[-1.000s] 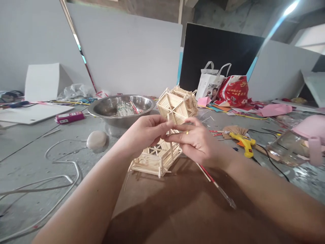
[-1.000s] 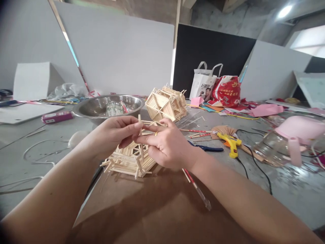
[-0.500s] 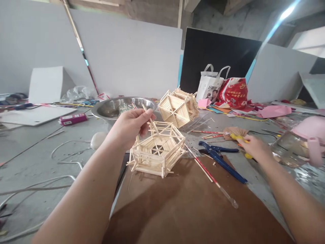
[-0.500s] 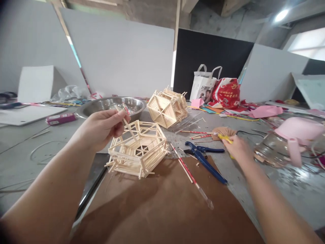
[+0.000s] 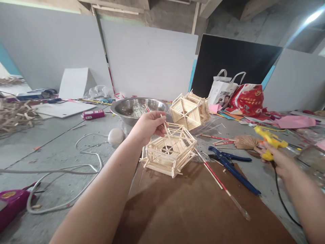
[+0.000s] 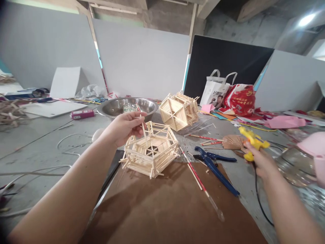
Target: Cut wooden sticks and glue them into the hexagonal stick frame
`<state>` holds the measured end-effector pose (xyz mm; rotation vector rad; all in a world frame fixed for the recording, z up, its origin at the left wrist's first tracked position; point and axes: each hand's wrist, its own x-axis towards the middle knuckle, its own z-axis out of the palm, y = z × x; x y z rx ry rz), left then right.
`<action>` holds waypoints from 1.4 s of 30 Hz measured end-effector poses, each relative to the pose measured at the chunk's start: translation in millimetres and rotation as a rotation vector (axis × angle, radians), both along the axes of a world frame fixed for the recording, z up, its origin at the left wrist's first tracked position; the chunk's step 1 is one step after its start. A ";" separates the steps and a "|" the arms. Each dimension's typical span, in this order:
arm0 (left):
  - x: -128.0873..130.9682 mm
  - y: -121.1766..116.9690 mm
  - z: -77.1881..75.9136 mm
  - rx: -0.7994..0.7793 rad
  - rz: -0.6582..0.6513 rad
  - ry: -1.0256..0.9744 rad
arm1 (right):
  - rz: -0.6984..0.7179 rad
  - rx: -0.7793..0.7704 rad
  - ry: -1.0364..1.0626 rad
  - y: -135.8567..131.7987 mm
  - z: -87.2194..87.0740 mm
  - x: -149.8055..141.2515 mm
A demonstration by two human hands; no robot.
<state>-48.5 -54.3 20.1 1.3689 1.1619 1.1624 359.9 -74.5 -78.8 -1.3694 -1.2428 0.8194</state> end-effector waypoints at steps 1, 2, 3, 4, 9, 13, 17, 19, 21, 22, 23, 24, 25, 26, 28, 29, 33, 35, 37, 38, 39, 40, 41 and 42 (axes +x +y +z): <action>-0.3 0.6 -0.3 -0.012 -0.010 -0.001 | -0.048 -0.028 0.125 0.8 10.5 -7.2; -0.5 1.2 -0.6 -0.023 -0.017 -0.002 | -0.041 -0.055 0.234 0.9 21.0 -16.7; -0.6 1.7 -1.0 -0.033 -0.024 -0.001 | 0.003 -0.087 0.305 0.4 30.9 -28.2; -0.7 2.1 -1.5 -0.043 -0.030 0.003 | 0.018 -0.082 0.351 -0.8 39.8 -41.2; -2.3 4.0 -5.0 -0.060 -0.041 0.052 | 0.306 -0.059 0.252 -15.8 62.8 -111.3; -5.6 6.6 -8.8 -0.051 -0.046 0.092 | 0.530 -0.109 0.147 -28.2 63.7 -151.5; -7.1 9.5 -12.7 -0.032 -0.071 0.109 | 0.692 -0.130 0.041 -28.8 59.1 -162.0; -6.3 10.1 -13.6 -0.031 -0.064 0.107 | 0.759 -0.156 -0.046 -26.1 55.3 -157.8; -4.9 10.2 -13.9 -0.040 -0.057 0.114 | 0.786 -0.194 -0.126 -24.2 51.2 -151.8; -4.2 10.3 -14.0 -0.046 -0.055 0.118 | 0.782 -0.211 -0.151 -23.8 49.3 -149.3; -3.6 10.5 -14.1 -0.053 -0.055 0.123 | 0.771 -0.223 -0.166 -23.9 47.7 -147.5; -3.2 10.8 -14.4 -0.058 -0.058 0.126 | 0.758 -0.228 -0.175 -24.2 46.5 -146.6; -3.0 11.1 -14.6 -0.061 -0.064 0.127 | 0.749 -0.232 -0.184 -24.6 45.8 -146.5; -3.0 11.5 -14.7 -0.062 -0.071 0.128 | 0.743 -0.235 -0.189 -25.0 45.6 -147.1; -3.2 11.0 -13.8 -0.059 -0.084 0.140 | 0.739 -0.239 -0.184 -25.0 46.6 -149.5; -3.1 9.8 -12.2 -0.050 -0.084 0.156 | 0.737 -0.233 -0.169 -24.6 47.7 -151.0; 2.9 -5.3 0.8 0.119 -0.043 0.348 | 0.728 -0.146 -0.073 -22.6 53.3 -156.4; 10.2 -17.0 7.5 0.259 -0.032 0.512 | 0.688 -0.106 -0.017 -22.4 55.3 -158.8; 19.1 -27.7 10.8 0.410 -0.043 0.655 | 0.618 -0.086 0.035 -22.6 56.5 -161.0; 23.4 -31.8 10.9 0.488 -0.056 0.716 | 0.582 -0.078 0.049 -22.6 56.9 -161.9; 27.3 -34.7 10.3 0.563 -0.067 0.774 | 0.550 -0.068 0.053 -22.5 57.3 -162.6; 30.5 -36.6 9.1 0.629 -0.072 0.827 | 0.524 -0.057 0.053 -22.2 57.6 -163.0; 33.1 -37.5 7.7 0.682 -0.068 0.878 | 0.502 -0.046 0.051 -21.7 57.8 -163.2; 35.1 -37.6 6.2 0.721 -0.052 0.921 | 0.485 -0.035 0.047 -21.2 57.9 -163.2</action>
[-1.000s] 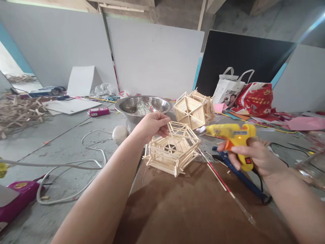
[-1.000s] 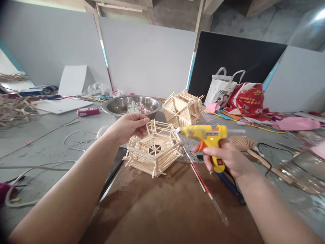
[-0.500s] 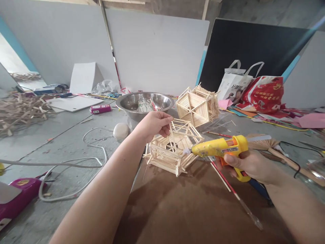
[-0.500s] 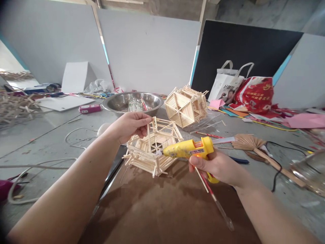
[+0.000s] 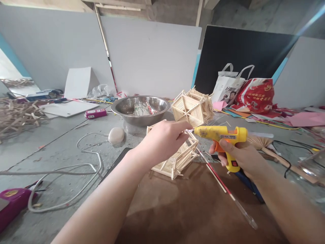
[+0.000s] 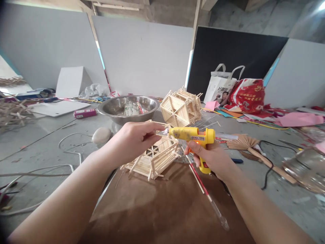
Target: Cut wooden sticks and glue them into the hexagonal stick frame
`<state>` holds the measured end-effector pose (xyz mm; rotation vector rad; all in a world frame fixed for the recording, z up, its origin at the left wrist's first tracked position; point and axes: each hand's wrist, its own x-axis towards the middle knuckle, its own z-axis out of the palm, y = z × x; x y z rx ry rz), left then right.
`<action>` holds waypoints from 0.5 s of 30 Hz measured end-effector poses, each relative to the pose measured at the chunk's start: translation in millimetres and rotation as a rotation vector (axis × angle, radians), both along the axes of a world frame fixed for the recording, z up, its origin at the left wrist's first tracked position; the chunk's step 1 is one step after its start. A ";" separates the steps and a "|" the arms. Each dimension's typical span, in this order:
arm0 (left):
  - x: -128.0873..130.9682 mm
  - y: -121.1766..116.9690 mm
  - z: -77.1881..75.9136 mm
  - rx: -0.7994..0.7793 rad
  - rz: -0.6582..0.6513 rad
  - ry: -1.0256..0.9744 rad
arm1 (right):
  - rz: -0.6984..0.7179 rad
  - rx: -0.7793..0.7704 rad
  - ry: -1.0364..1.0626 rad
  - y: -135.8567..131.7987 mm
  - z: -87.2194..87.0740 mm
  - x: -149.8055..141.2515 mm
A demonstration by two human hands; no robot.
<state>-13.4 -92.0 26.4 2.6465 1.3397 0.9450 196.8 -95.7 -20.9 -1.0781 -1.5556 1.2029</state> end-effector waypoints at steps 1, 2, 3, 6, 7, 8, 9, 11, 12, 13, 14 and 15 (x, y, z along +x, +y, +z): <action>1.4 0.4 -1.3 0.036 0.019 0.024 | -0.011 0.010 -0.002 0.5 -0.2 0.2; 2.4 1.0 -2.6 0.063 0.043 0.037 | -0.020 0.019 -0.003 0.9 -0.7 0.4; 3.2 1.6 -3.7 0.081 0.066 0.039 | -0.025 0.027 -0.005 1.1 -1.6 0.7; 5.2 3.1 -6.8 0.112 0.111 0.011 | -0.047 0.048 -0.012 0.6 -5.6 1.4; 6.0 3.3 -7.9 0.117 0.118 -0.001 | -0.057 0.054 -0.023 0.1 -7.2 1.7; 6.8 3.5 -9.0 0.121 0.125 -0.010 | -0.064 0.060 -0.043 -0.4 -8.8 1.9; 7.5 3.6 -10.0 0.123 0.133 -0.015 | -0.069 0.069 -0.067 -0.9 -10.2 2.2; 9.0 3.7 -11.6 0.116 0.143 -0.020 | -0.080 0.092 -0.109 -1.9 -12.3 2.4; 9.6 3.7 -12.0 0.109 0.142 -0.021 | -0.085 0.106 -0.121 -2.2 -12.9 2.4; 10.1 3.6 -12.2 0.102 0.137 -0.023 | -0.090 0.122 -0.126 -2.5 -13.3 2.2; 10.6 3.4 -12.0 0.096 0.128 -0.024 | -0.095 0.138 -0.128 -2.7 -13.5 2.0; 10.9 3.2 -11.5 0.089 0.119 -0.023 | -0.099 0.153 -0.128 -2.8 -13.5 1.9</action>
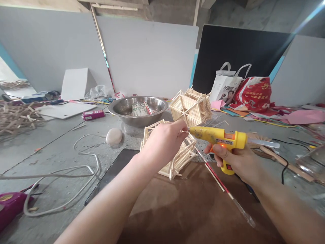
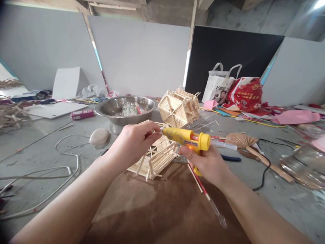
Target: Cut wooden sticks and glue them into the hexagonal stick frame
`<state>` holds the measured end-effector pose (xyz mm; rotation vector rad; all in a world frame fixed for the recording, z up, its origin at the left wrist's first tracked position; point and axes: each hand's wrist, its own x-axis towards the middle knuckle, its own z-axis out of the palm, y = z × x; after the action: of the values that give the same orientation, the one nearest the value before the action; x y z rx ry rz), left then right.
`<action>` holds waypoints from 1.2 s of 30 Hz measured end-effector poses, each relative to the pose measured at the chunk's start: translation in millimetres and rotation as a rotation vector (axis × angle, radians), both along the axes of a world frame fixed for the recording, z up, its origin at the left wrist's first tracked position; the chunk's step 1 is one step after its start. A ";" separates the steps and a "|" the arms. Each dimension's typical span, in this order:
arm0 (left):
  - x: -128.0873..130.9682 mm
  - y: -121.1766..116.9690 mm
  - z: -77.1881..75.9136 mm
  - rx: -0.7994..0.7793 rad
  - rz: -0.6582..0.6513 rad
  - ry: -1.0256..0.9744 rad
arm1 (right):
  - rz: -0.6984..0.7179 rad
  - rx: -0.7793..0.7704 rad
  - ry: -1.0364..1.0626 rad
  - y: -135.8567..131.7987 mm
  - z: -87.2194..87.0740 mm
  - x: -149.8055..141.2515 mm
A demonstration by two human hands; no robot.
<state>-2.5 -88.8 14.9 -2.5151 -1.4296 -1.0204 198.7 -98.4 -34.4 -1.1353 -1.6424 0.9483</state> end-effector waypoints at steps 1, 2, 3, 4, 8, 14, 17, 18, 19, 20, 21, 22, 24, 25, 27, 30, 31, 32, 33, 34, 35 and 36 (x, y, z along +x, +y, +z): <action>0.1 -0.2 0.7 -0.004 -0.005 0.002 | -0.001 0.011 -0.002 0.1 0.0 0.1; 0.0 -0.3 1.4 -0.007 -0.003 0.003 | -0.004 0.014 -0.008 0.3 0.0 0.4; -0.4 -0.2 2.2 -0.012 0.005 0.003 | -0.007 0.009 -0.018 0.5 -0.1 1.0; -1.1 0.1 2.9 -0.018 0.019 -0.001 | -0.008 -0.004 -0.028 0.9 -0.1 2.0; -7.3 4.2 4.3 -0.025 0.089 -0.039 | 0.019 -0.028 -0.025 1.7 2.4 5.9; -19.3 15.1 5.7 -0.054 0.147 -0.113 | 0.052 -0.014 0.094 0.2 16.6 5.7; -23.1 19.2 6.5 -0.125 0.150 -0.179 | 0.038 -0.035 0.105 1.4 19.6 6.5; -23.9 19.9 6.8 -0.156 0.150 -0.197 | 0.033 -0.028 0.118 2.1 19.8 7.1; -24.4 20.1 7.3 -0.189 0.148 -0.209 | 0.030 -0.021 0.137 2.9 20.1 7.9; -24.6 19.9 7.9 -0.220 0.142 -0.219 | 0.024 -0.015 0.161 3.5 20.7 8.8; -24.4 19.3 8.9 -0.248 0.133 -0.224 | 0.013 -0.008 0.188 3.9 21.9 9.8; -23.7 18.4 10.1 -0.270 0.120 -0.225 | 0.001 0.003 0.216 4.1 23.8 11.2; -20.3 15.8 13.8 -0.308 0.080 -0.213 | -0.033 0.051 0.265 3.7 29.8 15.2; -17.2 14.3 16.1 -0.327 0.053 -0.198 | -0.053 0.089 0.283 3.4 33.5 18.2; -8.0 10.1 20.8 -0.352 -0.013 -0.152 | -0.082 0.167 0.306 2.7 41.1 25.9; 14.4 -3.1 24.6 -0.378 -0.182 -0.038 | -0.116 0.253 0.323 3.4 49.3 39.8; 23.7 -10.4 23.8 -0.399 -0.257 0.012 | -0.116 0.268 0.334 4.3 50.8 44.2; 33.8 -19.0 21.4 -0.432 -0.340 0.069 | -0.109 0.273 0.344 5.6 51.8 48.0; 44.3 -28.8 17.3 -0.470 -0.414 0.128 | -0.097 0.265 0.352 7.2 52.4 51.1; 55.2 -39.3 11.6 -0.511 -0.492 0.205 | -0.082 0.255 0.358 8.9 52.8 53.3; 66.3 -50.0 4.4 -0.525 -0.559 0.276 | -0.070 0.244 0.360 10.7 53.2 54.6; 77.4 -60.2 -3.8 -0.515 -0.649 0.328 | -0.064 0.231 0.356 12.4 53.8 55.1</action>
<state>74.9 -149.0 11.0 -3.4304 -0.8688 -0.2367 253.7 -86.1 19.4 -0.8051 -1.3771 0.8394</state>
